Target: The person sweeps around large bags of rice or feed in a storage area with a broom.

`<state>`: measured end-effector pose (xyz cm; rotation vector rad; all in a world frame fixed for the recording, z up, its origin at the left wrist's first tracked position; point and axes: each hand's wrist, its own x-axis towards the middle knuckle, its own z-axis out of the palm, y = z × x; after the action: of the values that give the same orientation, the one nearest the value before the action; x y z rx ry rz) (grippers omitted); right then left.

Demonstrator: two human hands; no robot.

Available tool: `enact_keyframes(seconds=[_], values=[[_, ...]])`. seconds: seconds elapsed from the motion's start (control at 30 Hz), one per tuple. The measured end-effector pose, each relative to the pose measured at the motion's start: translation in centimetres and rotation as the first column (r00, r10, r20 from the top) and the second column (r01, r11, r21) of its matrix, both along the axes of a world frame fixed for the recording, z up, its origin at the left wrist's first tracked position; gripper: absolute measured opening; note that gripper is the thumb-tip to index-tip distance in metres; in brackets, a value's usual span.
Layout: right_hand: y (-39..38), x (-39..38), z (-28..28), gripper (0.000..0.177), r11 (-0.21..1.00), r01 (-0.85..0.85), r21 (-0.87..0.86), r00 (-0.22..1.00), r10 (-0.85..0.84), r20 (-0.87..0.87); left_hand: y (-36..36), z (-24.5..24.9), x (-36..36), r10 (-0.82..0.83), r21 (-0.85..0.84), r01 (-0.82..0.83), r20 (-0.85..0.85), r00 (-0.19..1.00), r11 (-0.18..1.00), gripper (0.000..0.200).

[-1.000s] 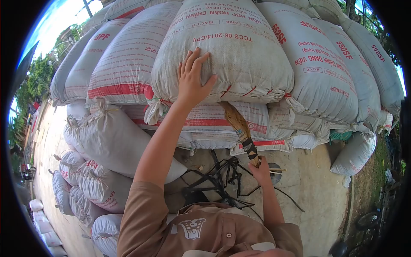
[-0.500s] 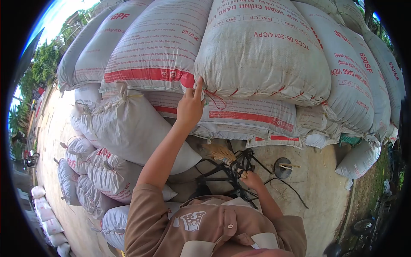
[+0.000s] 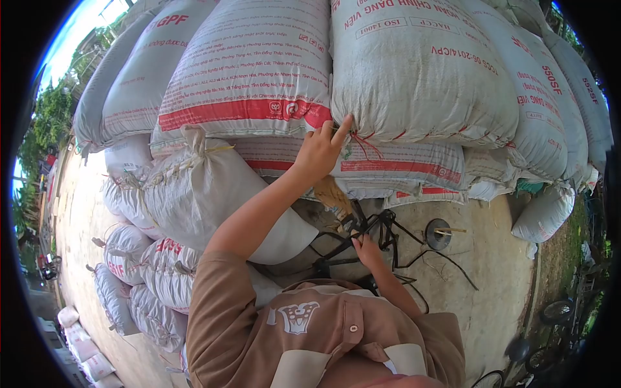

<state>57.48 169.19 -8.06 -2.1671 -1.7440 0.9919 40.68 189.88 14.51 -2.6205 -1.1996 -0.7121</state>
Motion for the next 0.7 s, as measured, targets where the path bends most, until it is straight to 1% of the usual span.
enact_keyframes(seconds=[0.03, 0.07, 0.1, 0.13, 0.2, 0.23, 0.27, 0.3, 0.33, 0.37, 0.4, 0.43, 0.47, 0.5, 0.53, 0.57, 0.6, 0.63, 0.67, 0.7], values=[[-0.5, -0.8, -0.1, 0.056, 1.000, 0.028, 0.001, 1.000, -0.028, -0.002, 0.0, 0.0, -0.1, -0.028, 0.001, 0.028, -0.002, 1.000, 1.000, 0.072], [-1.0, -1.1, -0.1, 0.056, 0.984, -0.113, -0.140, 0.993, 0.117, 0.019, 0.1, 0.0, -0.1, -0.025, 0.015, 0.025, 0.016, 1.000, 1.000, 0.072], [-1.5, -1.0, 0.0, 0.055, 0.930, -0.236, -0.281, 0.968, 0.249, 0.012, 0.1, 0.0, 0.0, -0.034, 0.026, 0.033, 0.033, 0.999, 0.999, 0.071], [-2.2, -0.8, 0.1, 0.055, 0.944, -0.176, -0.280, 0.982, 0.187, 0.013, 0.2, -0.2, 0.0, -0.054, 0.008, 0.053, 0.058, 0.997, 0.999, 0.071], [-3.5, 0.4, 0.3, 0.061, 0.973, -0.011, -0.232, 1.000, 0.011, 0.000, 0.1, -0.3, 0.3, -0.015, -0.018, 0.016, 0.064, 0.998, 1.000, 0.072], [-3.9, 1.4, 0.4, 0.061, 0.972, 0.049, -0.232, 0.999, -0.050, 0.000, -0.1, -0.2, 0.4, -0.025, -0.003, 0.025, 0.077, 0.997, 1.000, 0.073], [-3.7, 2.8, 0.6, 0.063, 0.963, 0.152, -0.223, 0.986, -0.164, -0.035, -0.2, -0.1, 0.5, -0.031, 0.011, 0.030, 0.090, 0.995, 0.999, 0.074], [-3.6, 4.2, 0.8, 0.064, 0.944, 0.251, -0.215, 0.960, -0.272, -0.071, -0.4, -0.3, 0.6, -0.085, 0.013, 0.084, 0.088, 0.992, 0.996, 0.074], [-4.0, 5.5, 1.2, 0.064, 0.931, 0.298, -0.210, 0.945, -0.319, -0.073, -0.4, -0.7, 0.7, -0.035, 0.015, 0.034, 0.110, 0.993, 0.999, 0.071], [-4.4, 6.8, 1.6, 0.062, 0.925, 0.369, -0.087, 0.925, -0.375, -0.064, -0.4, -0.9, 0.9, 0.017, 0.017, -0.020, 0.133, 0.991, 1.000, 0.069], [-4.7, 7.8, 2.2, 0.060, 0.901, 0.432, 0.037, 0.901, -0.429, -0.057, -0.6, -0.7, 1.1, -0.027, 0.024, 0.024, 0.132, 0.991, 0.999, 0.069], [-4.8, 8.6, 4.3, 0.060, 0.883, 0.467, 0.042, 0.884, -0.464, -0.062, -0.9, -0.5, 1.2, 0.018, -0.038, -0.013, 0.142, 0.990, 0.999, 0.070], [-5.3, 9.3, 7.6, 0.055, 0.884, 0.457, -0.099, 0.869, -0.468, -0.161, -1.1, -0.4, 1.3, 0.070, -0.103, -0.055, 0.146, 0.987, 0.993, 0.070], [-5.8, 9.9, 9.7, 0.050, 0.876, 0.420, -0.235, 0.841, -0.474, -0.262, -1.2, -0.6, 1.2, 0.042, -0.099, -0.028, 0.143, 0.989, 0.995, 0.070], [-6.5, 10.8, 10.1, 0.043, 0.865, 0.378, -0.329, 0.805, -0.483, -0.345, -1.2, -0.7, 1.2, 0.060, -0.120, -0.042, 0.146, 0.987, 0.992, 0.071], [-7.3, 11.3, 10.2, 0.043, 0.859, 0.396, -0.326, 0.793, -0.499, -0.350, -1.3, -0.7, 1.3, 0.080, -0.140, -0.059, 0.148, 0.986, 0.988, 0.072], [-8.0, 11.8, 10.3, 0.041, 0.873, 0.289, -0.394, 0.818, -0.438, -0.372, -1.5, -0.7, 1.5, 0.059, -0.135, -0.040, 0.143, 0.988, 0.990, 0.072], [-8.7, 12.2, 10.5, 0.039, 0.873, 0.174, -0.455, 0.836, -0.375, -0.400, -1.9, -0.5, 1.8, 0.110, -0.158, -0.085, 0.153, 0.982, 0.984, 0.072], [-9.4, 12.3, 10.8, 0.040, 0.862, 0.158, -0.481, 0.818, -0.387, -0.425, -2.2, -0.3, 2.0, 0.162, -0.183, -0.132, 0.161, 0.974, 0.974, 0.073], [-10.0, 12.6, 10.7, 0.040, 0.861, 0.166, -0.480, 0.809, -0.398, -0.432, -2.5, -0.1, 2.3, 0.149, -0.180, -0.120, 0.154, 0.977, 0.976, 0.073]])
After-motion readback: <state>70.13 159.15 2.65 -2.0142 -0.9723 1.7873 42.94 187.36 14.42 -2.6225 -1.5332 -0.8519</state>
